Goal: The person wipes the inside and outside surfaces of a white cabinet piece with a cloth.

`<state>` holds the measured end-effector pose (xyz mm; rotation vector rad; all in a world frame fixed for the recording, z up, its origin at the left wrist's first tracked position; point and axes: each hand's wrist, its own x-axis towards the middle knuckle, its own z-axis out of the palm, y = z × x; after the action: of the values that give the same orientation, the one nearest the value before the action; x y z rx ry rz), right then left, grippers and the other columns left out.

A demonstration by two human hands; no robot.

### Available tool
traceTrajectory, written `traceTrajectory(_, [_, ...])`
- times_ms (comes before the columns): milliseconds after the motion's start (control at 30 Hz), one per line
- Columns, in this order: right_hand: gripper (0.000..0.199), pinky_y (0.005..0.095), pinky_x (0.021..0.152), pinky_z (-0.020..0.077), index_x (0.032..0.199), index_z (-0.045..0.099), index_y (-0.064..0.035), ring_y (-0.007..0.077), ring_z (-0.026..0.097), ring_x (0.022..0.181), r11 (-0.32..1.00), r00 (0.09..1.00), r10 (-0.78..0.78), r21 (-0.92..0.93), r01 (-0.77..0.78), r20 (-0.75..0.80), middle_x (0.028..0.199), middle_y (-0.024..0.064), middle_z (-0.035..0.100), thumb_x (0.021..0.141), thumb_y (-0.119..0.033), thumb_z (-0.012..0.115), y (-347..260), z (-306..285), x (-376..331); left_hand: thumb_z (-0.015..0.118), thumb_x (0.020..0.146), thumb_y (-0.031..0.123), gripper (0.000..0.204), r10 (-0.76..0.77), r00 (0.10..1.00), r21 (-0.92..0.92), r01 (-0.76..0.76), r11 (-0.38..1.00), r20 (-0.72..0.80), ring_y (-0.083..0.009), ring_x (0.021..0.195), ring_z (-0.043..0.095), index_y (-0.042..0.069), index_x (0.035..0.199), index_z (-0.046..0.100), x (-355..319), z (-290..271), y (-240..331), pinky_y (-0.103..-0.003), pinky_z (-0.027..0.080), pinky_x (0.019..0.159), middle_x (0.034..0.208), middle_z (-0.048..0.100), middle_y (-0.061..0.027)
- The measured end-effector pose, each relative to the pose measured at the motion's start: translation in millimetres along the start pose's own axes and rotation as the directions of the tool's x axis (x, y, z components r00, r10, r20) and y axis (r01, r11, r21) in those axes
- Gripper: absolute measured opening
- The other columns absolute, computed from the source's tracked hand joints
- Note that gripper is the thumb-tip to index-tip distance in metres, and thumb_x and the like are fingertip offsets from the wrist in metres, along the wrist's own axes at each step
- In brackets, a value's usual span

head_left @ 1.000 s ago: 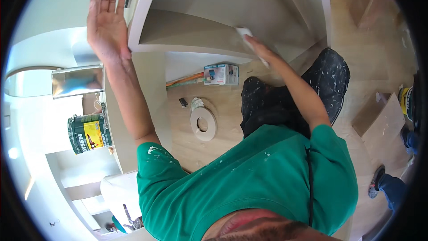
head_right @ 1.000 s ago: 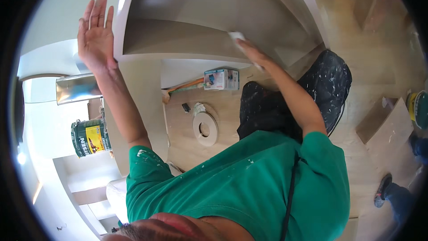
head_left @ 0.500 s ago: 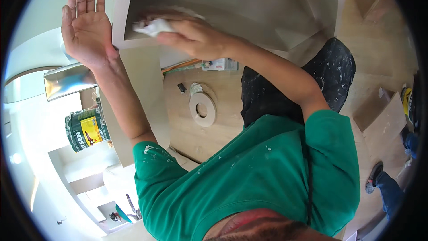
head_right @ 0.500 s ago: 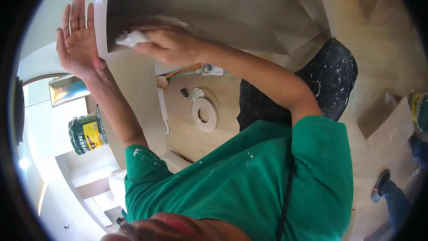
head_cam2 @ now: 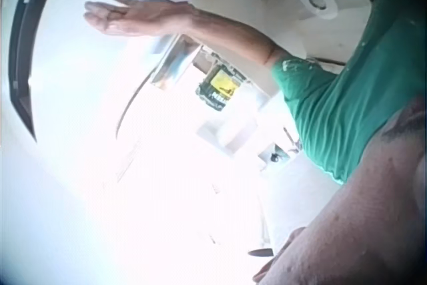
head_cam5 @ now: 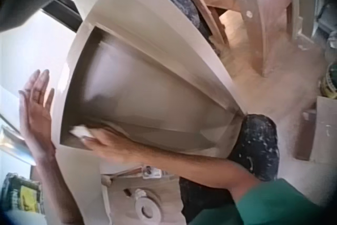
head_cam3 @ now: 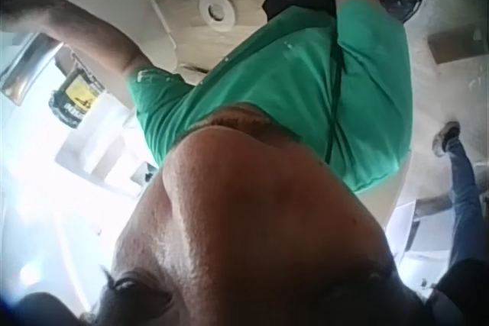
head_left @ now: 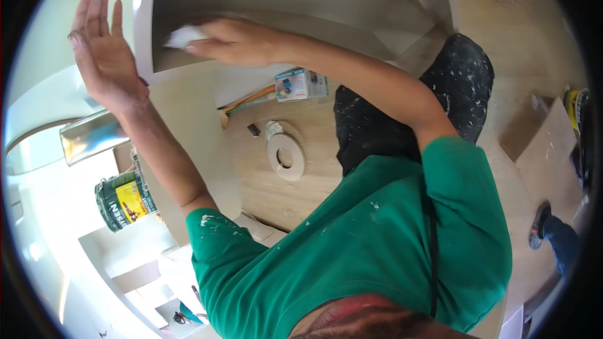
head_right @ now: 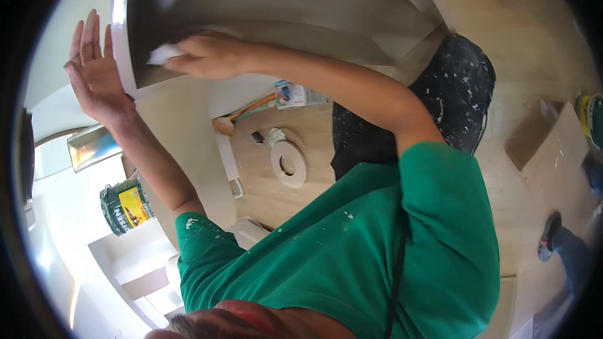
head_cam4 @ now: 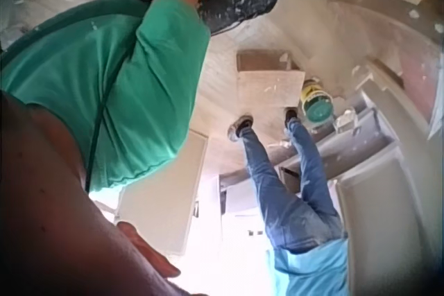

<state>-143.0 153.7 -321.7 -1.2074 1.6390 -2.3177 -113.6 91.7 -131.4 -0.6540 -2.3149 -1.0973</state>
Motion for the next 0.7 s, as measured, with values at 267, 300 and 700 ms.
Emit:
traceTrajectory(267, [0.055, 0.0288, 0.093, 0.0458, 0.131, 0.066, -0.0033, 0.0134, 0.059, 0.101, 0.846, 0.875, 0.47, 0.343, -0.408, -0.119, 0.112, 0.0046, 0.067, 0.104, -0.05, 0.057, 134, -49, -92, 0.081, 0.089, 0.022, 0.072, -0.025, 0.955, 0.652, -0.182, 0.736, 0.296, -0.0239, 0.137, 0.051, 0.0, 0.149, 0.048, 5, 23, 3, -0.037, 0.038, 0.115, 0.149, 0.053, -0.0169])
traceTrajectory(300, [0.059, 0.0287, 0.098, 0.0446, 0.137, 0.063, -0.0017, 0.0143, 0.058, 0.106, 0.759, 0.778, 0.61, 0.392, -0.52, -0.149, 0.118, 0.0061, 0.067, 0.103, -0.05, 0.058, 149, -61, -115, 0.082, 0.088, 0.022, 0.073, -0.035, 0.954, 0.693, -0.192, 0.695, 0.299, -0.023, 0.134, 0.053, -0.001, 0.149, 0.049, 5, 26, 5, -0.037, 0.039, 0.114, 0.146, 0.055, -0.0172])
traceTrajectory(700, [0.066, 0.0391, 0.109, 0.0425, 0.14, 0.057, 0.0048, 0.0347, 0.059, 0.129, 0.598, 0.472, 0.772, 0.232, -0.767, -0.426, 0.139, 0.0241, 0.063, 0.101, -0.048, 0.058, 468, -141, -228, 0.071, 0.097, 0.013, 0.058, -0.101, 0.958, 0.742, -0.139, 0.656, 0.269, -0.0204, 0.123, 0.06, 0.004, 0.15, 0.05, 34, 20, -25, -0.034, 0.045, 0.106, 0.14, 0.061, -0.0122])
